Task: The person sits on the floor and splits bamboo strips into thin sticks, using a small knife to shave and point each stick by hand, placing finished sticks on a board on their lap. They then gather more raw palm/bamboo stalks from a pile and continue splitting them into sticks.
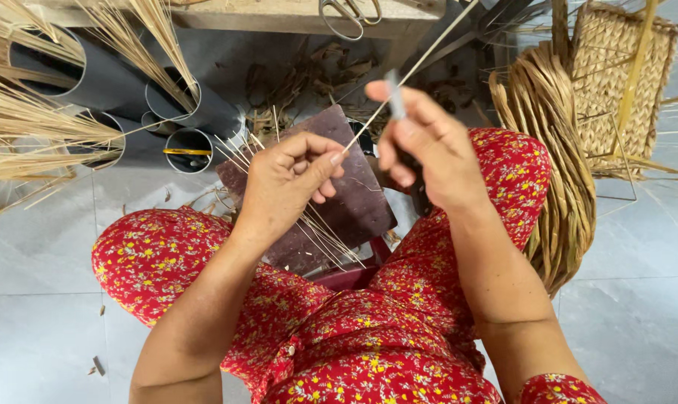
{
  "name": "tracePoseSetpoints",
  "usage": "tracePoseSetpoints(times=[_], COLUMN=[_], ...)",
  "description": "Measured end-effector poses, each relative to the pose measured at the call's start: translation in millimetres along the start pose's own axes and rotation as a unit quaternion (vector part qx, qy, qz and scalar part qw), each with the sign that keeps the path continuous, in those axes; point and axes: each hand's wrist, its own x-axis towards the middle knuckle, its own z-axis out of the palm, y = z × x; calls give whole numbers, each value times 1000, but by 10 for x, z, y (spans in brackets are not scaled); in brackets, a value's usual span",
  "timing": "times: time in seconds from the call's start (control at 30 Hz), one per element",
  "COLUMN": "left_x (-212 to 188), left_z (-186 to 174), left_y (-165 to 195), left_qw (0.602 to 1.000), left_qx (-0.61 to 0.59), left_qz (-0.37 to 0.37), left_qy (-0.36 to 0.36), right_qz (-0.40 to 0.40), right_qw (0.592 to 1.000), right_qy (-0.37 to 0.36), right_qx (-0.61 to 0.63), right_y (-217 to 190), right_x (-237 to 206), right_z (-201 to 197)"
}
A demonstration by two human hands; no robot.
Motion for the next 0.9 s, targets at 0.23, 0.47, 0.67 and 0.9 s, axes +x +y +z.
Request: tracePoseSetpoints(times=[0.23, 0.47, 0.67, 0.9], left_x=[-79, -25, -10, 122], left_z=[-30, -1, -71, -433], left_y=[-41, 40, 8, -163], left_qw=[1000, 999, 997, 976], left_qx=[10, 41, 54, -169], left_qz=[5, -7, -12, -22], left_qy=[-26, 10, 61, 133], right_qz=[-7, 21, 70, -75], right_qw=[994, 995, 988, 966], right_qy=[-19, 1, 45, 248], right_qx=[-104, -92, -134, 1], right_y=[-99, -185, -220, -233], right_x=[-51, -38, -16, -124], right_z=[-134, -204, -203, -760])
